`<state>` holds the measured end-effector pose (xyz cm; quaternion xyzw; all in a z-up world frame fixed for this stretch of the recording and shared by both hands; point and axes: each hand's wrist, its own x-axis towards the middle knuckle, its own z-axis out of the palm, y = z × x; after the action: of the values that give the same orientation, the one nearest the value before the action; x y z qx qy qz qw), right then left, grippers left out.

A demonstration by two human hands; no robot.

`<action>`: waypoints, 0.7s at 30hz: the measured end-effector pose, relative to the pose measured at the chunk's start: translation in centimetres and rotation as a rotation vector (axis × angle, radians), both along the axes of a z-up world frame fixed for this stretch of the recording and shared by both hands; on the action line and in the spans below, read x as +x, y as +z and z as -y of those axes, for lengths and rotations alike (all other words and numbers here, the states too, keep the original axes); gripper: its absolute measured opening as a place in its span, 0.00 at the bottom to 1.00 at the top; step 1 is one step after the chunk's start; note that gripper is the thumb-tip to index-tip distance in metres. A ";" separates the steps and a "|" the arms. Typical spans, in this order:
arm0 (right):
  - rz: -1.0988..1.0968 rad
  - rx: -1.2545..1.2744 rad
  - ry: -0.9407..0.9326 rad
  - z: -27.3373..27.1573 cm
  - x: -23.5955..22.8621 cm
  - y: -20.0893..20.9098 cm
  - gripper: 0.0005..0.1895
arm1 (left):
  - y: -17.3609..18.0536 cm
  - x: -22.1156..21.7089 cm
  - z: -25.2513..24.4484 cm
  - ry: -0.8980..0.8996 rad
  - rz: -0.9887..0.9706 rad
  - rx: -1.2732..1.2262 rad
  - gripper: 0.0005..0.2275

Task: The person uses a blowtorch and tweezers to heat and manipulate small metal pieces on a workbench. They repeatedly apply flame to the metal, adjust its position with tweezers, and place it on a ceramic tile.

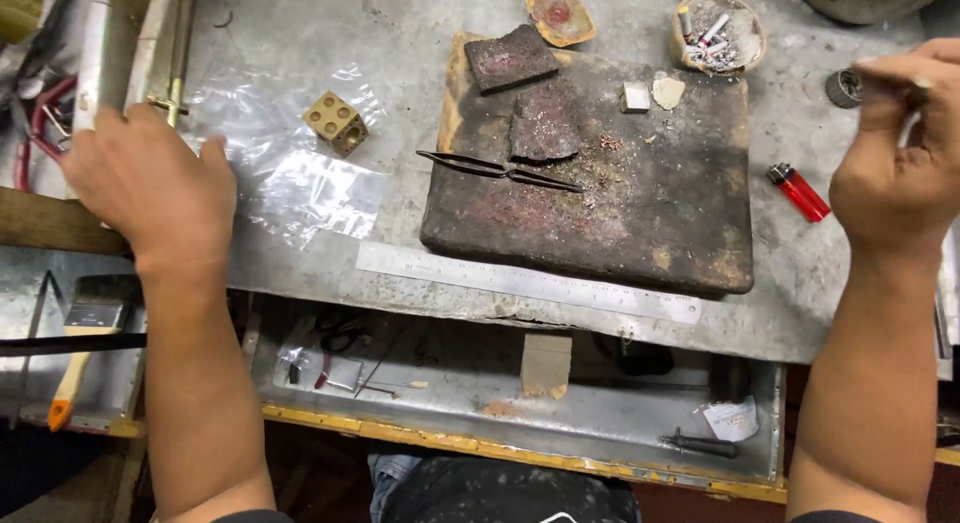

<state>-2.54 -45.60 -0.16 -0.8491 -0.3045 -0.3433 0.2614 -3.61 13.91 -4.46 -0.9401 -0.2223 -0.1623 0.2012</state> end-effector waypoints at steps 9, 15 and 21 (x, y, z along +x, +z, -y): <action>-0.825 -0.422 -0.689 -1.8 -2.7 0.9 0.21 | -2.5 0.8 -3.9 -0.110 0.028 0.107 0.04; -0.728 -0.499 -0.766 0.6 -3.7 -2.0 0.19 | 5.1 -3.6 -1.5 -0.470 0.444 -0.896 0.13; -0.796 -0.473 -0.818 -0.8 -4.6 -0.6 0.15 | 2.8 -2.5 -0.7 -0.790 0.862 -0.795 0.10</action>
<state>-7.16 -44.80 -0.77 -0.9951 0.0989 0.0044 0.0067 -6.08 14.57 -1.63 -0.8048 0.0330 -0.4873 -0.3373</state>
